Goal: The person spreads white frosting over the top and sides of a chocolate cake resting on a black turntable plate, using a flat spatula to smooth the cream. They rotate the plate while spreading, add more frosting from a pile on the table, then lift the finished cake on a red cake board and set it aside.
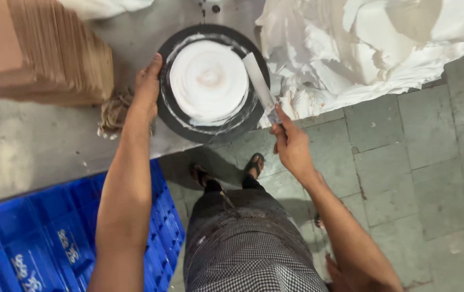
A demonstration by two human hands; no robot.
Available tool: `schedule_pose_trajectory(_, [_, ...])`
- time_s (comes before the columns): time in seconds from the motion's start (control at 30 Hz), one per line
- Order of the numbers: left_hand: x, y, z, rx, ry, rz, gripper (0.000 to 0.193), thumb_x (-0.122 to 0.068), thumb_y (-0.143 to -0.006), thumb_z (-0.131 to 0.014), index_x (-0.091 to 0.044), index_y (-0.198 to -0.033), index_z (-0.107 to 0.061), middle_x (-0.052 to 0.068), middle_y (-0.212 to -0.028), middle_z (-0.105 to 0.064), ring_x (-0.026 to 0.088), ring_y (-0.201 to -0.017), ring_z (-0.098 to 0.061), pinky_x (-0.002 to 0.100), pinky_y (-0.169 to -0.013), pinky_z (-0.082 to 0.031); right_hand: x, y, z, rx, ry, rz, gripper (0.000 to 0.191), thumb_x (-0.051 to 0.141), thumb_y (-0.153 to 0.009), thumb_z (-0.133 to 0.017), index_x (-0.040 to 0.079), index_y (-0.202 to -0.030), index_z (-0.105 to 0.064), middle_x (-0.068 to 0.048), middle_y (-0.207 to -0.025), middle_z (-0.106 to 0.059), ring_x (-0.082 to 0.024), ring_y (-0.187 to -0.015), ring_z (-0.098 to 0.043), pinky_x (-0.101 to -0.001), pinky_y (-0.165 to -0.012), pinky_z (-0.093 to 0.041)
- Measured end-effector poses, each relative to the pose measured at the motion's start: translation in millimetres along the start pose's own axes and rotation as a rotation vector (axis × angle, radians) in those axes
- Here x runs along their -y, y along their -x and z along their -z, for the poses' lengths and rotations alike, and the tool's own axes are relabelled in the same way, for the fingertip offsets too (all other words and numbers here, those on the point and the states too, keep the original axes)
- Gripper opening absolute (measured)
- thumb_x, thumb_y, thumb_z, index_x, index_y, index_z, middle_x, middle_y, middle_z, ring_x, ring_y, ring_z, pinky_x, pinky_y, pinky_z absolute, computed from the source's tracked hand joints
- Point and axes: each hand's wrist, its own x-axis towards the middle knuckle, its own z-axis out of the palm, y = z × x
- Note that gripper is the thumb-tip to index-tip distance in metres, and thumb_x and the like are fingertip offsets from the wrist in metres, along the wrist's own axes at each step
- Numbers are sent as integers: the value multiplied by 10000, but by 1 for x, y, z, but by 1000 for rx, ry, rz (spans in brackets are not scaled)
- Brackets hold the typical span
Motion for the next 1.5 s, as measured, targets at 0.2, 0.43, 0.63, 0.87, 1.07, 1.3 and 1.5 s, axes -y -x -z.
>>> schedule_pose_trajectory(0.2, [137,195,-75,91,33,210,352,-173,-950,-564,-51,-1279,-541,91,-1251,-631,182,-1126,-643,371,-879,-554,-3,66,7,29,169,-31,523,82,-1013,-573,132,-1527,-487,-162,-800,-621,-188,-545,-532,-338,-536,-500])
schedule_pose_trajectory(0.43, [130,179,13,-370,-721,-744,403,-82,-912,-778,-73,-1269,-592,144,-1300,-590,301,-1305,-551,468,-1150,-444,-16,106,22,122,234,19,494,78,-995,-607,112,-1481,-530,-170,-812,-635,-231,-626,-590,-364,-598,-523])
schedule_pose_trajectory(0.63, [64,105,67,-432,-1393,-593,725,-379,-779,-836,-161,-1422,-582,339,-1505,-307,584,-1358,-219,693,-1045,-247,-20,122,47,154,175,52,519,128,-963,-660,119,-1472,-557,-143,-818,-658,-178,-622,-578,-314,-618,-536])
schedule_pose_trajectory(0.87, [136,105,48,-581,-794,-281,388,-355,-1051,-657,-58,-1300,-647,289,-1328,-512,455,-1184,-449,622,-1031,-414,-11,92,65,289,-45,-188,514,184,-978,-602,148,-1483,-518,-22,-853,-730,-82,-558,-557,-267,-501,-504])
schedule_pose_trajectory(1.07, [110,199,43,-606,976,-70,803,-704,-943,-296,-73,-1368,-551,170,-1340,-616,367,-1177,-632,547,-1012,-517,22,58,16,576,-81,-16,516,217,-1025,-545,117,-1523,-455,-64,-817,-678,-99,-598,-590,-284,-531,-532])
schedule_pose_trajectory(1.3, [64,256,11,-228,832,-433,414,-145,-1137,-577,-17,-1524,-509,168,-1406,-582,305,-1248,-600,428,-1064,-538,96,28,-152,888,-35,138,316,146,-1013,-518,-13,-1283,-474,-234,-915,-727,-340,-783,-745,-440,-653,-606])
schedule_pose_trajectory(1.5, [52,216,79,-528,582,-344,492,221,-844,-593,-9,-1276,-651,115,-1338,-665,256,-1210,-667,369,-1024,-587,122,39,-204,742,-121,329,272,113,-1011,-573,-25,-1194,-428,-322,-908,-691,-489,-874,-699,-553,-661,-553])
